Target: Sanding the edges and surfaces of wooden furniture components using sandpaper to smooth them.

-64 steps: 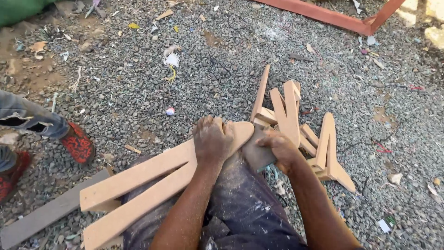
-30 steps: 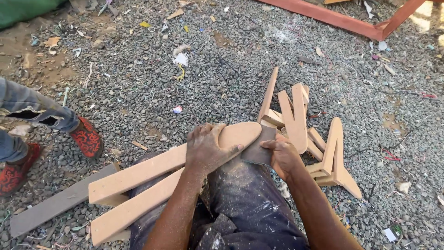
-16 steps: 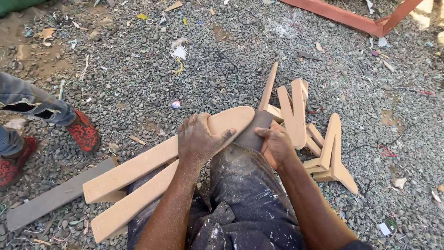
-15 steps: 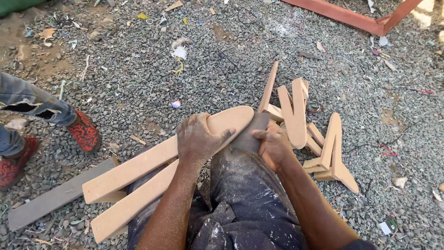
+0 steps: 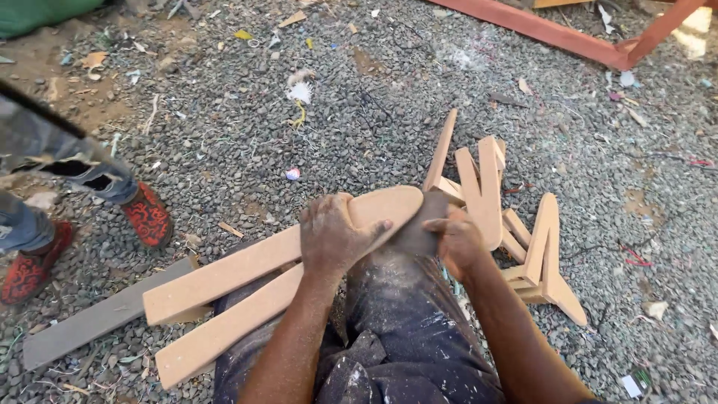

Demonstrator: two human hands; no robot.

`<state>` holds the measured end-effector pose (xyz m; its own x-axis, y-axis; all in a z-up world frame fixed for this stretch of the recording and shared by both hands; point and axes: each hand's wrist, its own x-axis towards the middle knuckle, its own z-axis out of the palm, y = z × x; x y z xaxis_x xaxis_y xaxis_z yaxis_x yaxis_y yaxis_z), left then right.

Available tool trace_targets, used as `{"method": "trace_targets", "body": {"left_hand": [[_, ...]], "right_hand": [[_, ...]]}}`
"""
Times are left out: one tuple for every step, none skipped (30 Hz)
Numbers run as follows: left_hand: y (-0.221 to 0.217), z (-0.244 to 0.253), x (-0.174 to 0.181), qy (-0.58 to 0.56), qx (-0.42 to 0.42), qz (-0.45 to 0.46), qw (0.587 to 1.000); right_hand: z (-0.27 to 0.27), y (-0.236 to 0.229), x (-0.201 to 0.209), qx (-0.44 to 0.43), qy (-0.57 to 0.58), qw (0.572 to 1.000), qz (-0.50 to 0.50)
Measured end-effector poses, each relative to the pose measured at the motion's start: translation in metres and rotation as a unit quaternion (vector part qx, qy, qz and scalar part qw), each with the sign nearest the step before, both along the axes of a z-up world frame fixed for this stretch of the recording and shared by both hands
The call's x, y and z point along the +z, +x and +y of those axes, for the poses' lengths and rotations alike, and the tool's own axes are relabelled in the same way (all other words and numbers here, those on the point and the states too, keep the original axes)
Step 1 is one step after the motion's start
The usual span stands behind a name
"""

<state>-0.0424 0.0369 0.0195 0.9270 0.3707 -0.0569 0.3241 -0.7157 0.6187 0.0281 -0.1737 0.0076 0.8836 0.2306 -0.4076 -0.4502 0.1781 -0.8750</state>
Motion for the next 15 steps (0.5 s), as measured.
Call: {"method": "trace_targets", "body": {"left_hand": [[-0.002, -0.002, 0.0, 0.001, 0.002, -0.001, 1.0], [-0.003, -0.005, 0.001, 0.009, -0.01, 0.012, 1.0], [-0.005, -0.009, 0.0, 0.014, -0.024, 0.027, 0.999], [-0.005, -0.01, -0.001, 0.013, -0.025, 0.028, 0.999], [-0.005, -0.013, -0.002, 0.039, -0.023, 0.02, 0.999], [-0.006, -0.015, -0.003, 0.065, -0.022, 0.013, 0.998], [-0.006, -0.017, -0.004, 0.064, -0.023, 0.012, 0.998], [-0.006, -0.019, -0.004, 0.066, -0.021, 0.011, 0.998], [-0.005, -0.018, -0.004, 0.068, -0.018, 0.011, 0.997], [-0.005, -0.02, -0.012, 0.067, -0.017, 0.01, 0.998], [-0.004, -0.022, -0.021, 0.11, 0.002, -0.063, 0.992], [-0.004, -0.025, -0.03, 0.152, 0.022, -0.136, 0.979], [-0.003, -0.028, -0.026, 0.152, 0.023, -0.135, 0.979], [-0.003, -0.031, -0.023, 0.169, 0.035, -0.14, 0.975], [-0.003, -0.033, -0.02, 0.187, 0.047, -0.145, 0.97]], "right_hand": [[-0.002, -0.001, 0.003, 0.002, 0.001, 1.0, -0.001], [-0.004, -0.001, 0.005, -0.01, -0.126, 0.989, -0.079], [-0.009, -0.003, 0.008, -0.023, -0.252, 0.955, -0.153], [-0.005, -0.01, 0.023, -0.023, -0.253, 0.955, -0.152], [-0.003, -0.018, 0.038, 0.035, -0.345, 0.921, -0.18], [-0.001, -0.026, 0.053, 0.093, -0.432, 0.874, -0.205], [0.004, -0.033, 0.058, 0.091, -0.433, 0.873, -0.205], [0.009, -0.04, 0.064, 0.109, -0.42, 0.868, -0.242], [0.016, -0.046, 0.07, 0.127, -0.406, 0.861, -0.279], [0.015, -0.045, 0.062, 0.127, -0.406, 0.86, -0.28], [0.013, -0.044, 0.053, 0.116, -0.401, 0.844, -0.336], [0.011, -0.043, 0.044, 0.105, -0.394, 0.825, -0.391], [0.012, -0.042, 0.043, 0.105, -0.394, 0.825, -0.391], [0.012, -0.04, 0.041, 0.085, -0.384, 0.811, -0.434], [0.013, -0.039, 0.039, 0.064, -0.374, 0.794, -0.475]]}}
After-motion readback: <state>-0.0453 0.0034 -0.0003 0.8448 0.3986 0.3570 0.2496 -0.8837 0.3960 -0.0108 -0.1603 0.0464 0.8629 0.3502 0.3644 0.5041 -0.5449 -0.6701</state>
